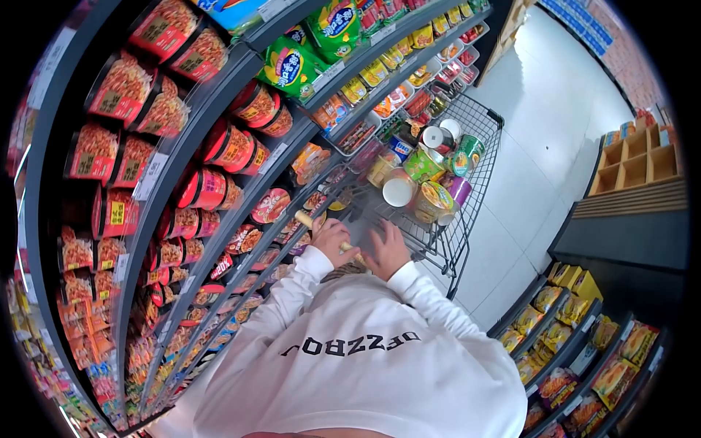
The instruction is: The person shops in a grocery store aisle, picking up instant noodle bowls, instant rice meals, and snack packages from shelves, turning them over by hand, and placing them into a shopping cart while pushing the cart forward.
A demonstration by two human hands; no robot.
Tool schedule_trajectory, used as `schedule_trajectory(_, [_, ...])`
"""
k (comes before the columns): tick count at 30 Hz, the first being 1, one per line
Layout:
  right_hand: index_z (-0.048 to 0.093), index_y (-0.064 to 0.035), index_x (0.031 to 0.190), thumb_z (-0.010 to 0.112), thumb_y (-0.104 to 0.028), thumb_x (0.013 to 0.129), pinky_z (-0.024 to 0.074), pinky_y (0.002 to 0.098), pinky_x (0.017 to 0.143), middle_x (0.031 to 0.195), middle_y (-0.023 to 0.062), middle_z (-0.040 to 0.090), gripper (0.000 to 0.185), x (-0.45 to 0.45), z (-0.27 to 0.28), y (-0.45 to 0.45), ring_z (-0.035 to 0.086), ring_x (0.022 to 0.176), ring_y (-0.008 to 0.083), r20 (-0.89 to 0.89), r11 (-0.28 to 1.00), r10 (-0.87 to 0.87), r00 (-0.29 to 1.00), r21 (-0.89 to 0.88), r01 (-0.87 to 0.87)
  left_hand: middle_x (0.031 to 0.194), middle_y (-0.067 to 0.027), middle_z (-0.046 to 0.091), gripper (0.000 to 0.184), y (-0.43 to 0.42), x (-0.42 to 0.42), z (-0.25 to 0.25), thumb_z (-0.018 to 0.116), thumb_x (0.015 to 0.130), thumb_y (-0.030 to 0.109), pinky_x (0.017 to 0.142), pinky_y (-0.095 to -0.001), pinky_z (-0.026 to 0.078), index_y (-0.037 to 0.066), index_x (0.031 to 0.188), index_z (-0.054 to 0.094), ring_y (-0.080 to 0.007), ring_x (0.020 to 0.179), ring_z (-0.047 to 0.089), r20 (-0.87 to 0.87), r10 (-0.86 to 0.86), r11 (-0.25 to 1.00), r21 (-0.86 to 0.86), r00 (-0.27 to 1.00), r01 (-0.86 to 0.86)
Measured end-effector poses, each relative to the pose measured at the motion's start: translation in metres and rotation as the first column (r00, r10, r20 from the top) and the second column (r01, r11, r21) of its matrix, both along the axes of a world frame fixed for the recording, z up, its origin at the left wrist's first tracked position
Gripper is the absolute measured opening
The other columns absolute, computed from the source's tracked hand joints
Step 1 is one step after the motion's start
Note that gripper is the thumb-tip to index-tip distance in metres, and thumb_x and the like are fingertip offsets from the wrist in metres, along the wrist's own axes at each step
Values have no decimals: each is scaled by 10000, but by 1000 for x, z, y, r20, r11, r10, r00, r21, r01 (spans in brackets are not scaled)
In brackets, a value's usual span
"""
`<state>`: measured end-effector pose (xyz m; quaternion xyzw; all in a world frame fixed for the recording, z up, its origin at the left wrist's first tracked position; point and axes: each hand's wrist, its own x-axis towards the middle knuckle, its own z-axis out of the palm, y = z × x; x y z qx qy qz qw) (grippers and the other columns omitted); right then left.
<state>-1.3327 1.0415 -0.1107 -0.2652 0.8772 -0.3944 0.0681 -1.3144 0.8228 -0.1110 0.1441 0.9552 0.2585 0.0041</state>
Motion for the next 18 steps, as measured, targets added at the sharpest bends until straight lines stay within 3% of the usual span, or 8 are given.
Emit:
schedule_trajectory(1, [557, 56, 1219, 665, -274, 862, 387, 499, 1063, 1363, 310, 438, 498, 5, 5, 0, 447, 1258, 462, -205, 986, -1, 979, 162, 35, 960, -37, 659, 337, 2, -2, -2, 774, 730, 414, 1078, -564, 228, 91, 702, 684, -255, 1128, 525, -8, 12, 1000, 3, 1000, -12])
schedule_trajectory(2, [543, 55, 1239, 691, -346, 842, 364, 527, 1077, 1399, 340, 372, 584, 2, -5, 1, 395, 1279, 501, -65, 995, -29, 997, 89, 35, 958, -33, 659, 323, 3, -4, -5, 770, 739, 401, 1073, -565, 232, 92, 704, 684, -250, 1123, 528, -34, 12, 1000, 16, 999, -12])
schedule_trajectory(7, [516, 6, 1298, 783, -440, 706, 346, 526, 1099, 1417, 352, 351, 788, -8, -6, 12, 367, 1306, 513, -112, 988, -33, 993, 143, 49, 941, -14, 660, 256, 13, -17, -9, 754, 770, 359, 1073, -560, 239, 118, 715, 687, -230, 1086, 545, -52, 33, 999, 22, 998, -32])
schedule_trajectory(9, [513, -23, 1307, 817, -438, 637, 322, 549, 1114, 1440, 350, 324, 845, -11, -8, 17, 335, 1327, 534, -163, 954, 21, 986, 297, 29, 957, -12, 657, 257, 16, -25, -5, 739, 781, 359, 1088, -553, 221, 125, 710, 661, -229, 1086, 559, -57, 26, 1000, 2, 998, -26])
schedule_trajectory(12, [537, -23, 1262, 830, -384, 586, 291, 565, 1134, 1451, 351, 304, 820, -19, -17, 20, 311, 1341, 546, -181, 973, -29, 983, 219, 69, 968, -12, 662, 257, 23, -35, -5, 740, 771, 365, 1085, -542, 224, 135, 879, 702, -225, 1075, 557, 0, -1, 999, -52, 1000, 1])
schedule_trajectory(14, [554, -15, 1232, 821, -335, 583, 282, 565, 1144, 1461, 347, 294, 770, -21, -18, 19, 303, 1346, 548, -213, 976, -80, 974, 184, 120, 959, -4, 672, 486, 27, -44, -12, 742, 764, 371, 1069, -539, 246, 159, 1187, 635, -235, 1076, 548, -60, 69, 997, 51, 996, -66])
schedule_trajectory(15, [554, -15, 1232, 821, -335, 583, 282, 565, 1144, 1461, 347, 294, 770, -24, -17, 20, 303, 1346, 548, -203, 974, -85, 976, 190, 124, 961, 2, 679, 766, 27, -49, -16, 735, 766, 386, 1050, -518, 252, 160, 1437, 441, -231, 1063, 550, -51, 42, 999, -21, 998, -43])
schedule_trajectory(18, [552, -34, 1247, 813, -323, 586, 317, 515, 1138, 1449, 327, 318, 767, -33, -9, 24, 333, 1347, 501, -208, 962, -98, 973, 230, 146, 955, 4, 684, 852, 30, -66, -15, 706, 789, 439, 1036, -501, 250, 137, 1508, 365, -238, 1053, 547, 57, 45, 996, -78, 997, -41])
